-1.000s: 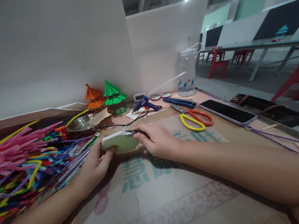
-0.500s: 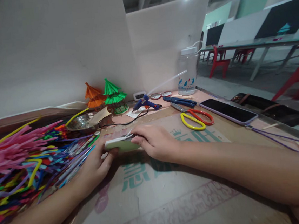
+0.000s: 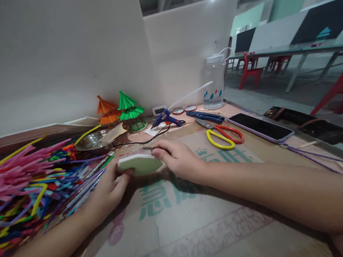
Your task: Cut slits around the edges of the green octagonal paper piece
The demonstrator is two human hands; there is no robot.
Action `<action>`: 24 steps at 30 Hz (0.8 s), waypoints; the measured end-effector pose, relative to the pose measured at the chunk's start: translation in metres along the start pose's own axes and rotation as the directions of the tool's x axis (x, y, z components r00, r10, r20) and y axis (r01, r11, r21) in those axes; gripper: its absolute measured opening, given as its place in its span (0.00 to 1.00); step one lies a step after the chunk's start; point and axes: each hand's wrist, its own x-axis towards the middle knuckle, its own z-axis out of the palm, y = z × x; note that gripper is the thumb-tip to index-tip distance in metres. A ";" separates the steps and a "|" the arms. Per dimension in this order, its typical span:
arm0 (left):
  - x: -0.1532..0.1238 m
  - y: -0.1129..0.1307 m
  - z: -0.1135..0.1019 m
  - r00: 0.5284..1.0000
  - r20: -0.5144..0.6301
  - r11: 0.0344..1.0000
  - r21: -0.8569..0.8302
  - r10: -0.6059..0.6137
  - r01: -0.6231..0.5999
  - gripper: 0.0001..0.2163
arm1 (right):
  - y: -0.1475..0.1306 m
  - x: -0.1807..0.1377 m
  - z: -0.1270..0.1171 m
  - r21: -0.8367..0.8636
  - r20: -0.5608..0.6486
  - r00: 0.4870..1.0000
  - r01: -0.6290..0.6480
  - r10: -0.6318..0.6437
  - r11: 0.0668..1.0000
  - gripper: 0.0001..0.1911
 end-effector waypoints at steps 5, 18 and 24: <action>0.003 -0.003 0.001 0.995 -0.036 0.993 -0.075 -0.088 0.086 0.14 | 0.007 0.001 -0.005 -0.021 -0.030 0.999 0.022 -0.023 1.000 0.15; 0.000 0.001 -0.001 0.999 -0.021 0.997 -0.062 -0.041 0.039 0.13 | 0.001 -0.002 -0.003 -0.169 0.054 0.996 0.075 -0.066 0.983 0.15; 0.001 0.004 0.000 1.000 -0.007 0.998 -0.066 -0.002 0.001 0.14 | 0.002 -0.001 -0.004 -0.149 0.077 0.995 0.069 -0.058 0.986 0.16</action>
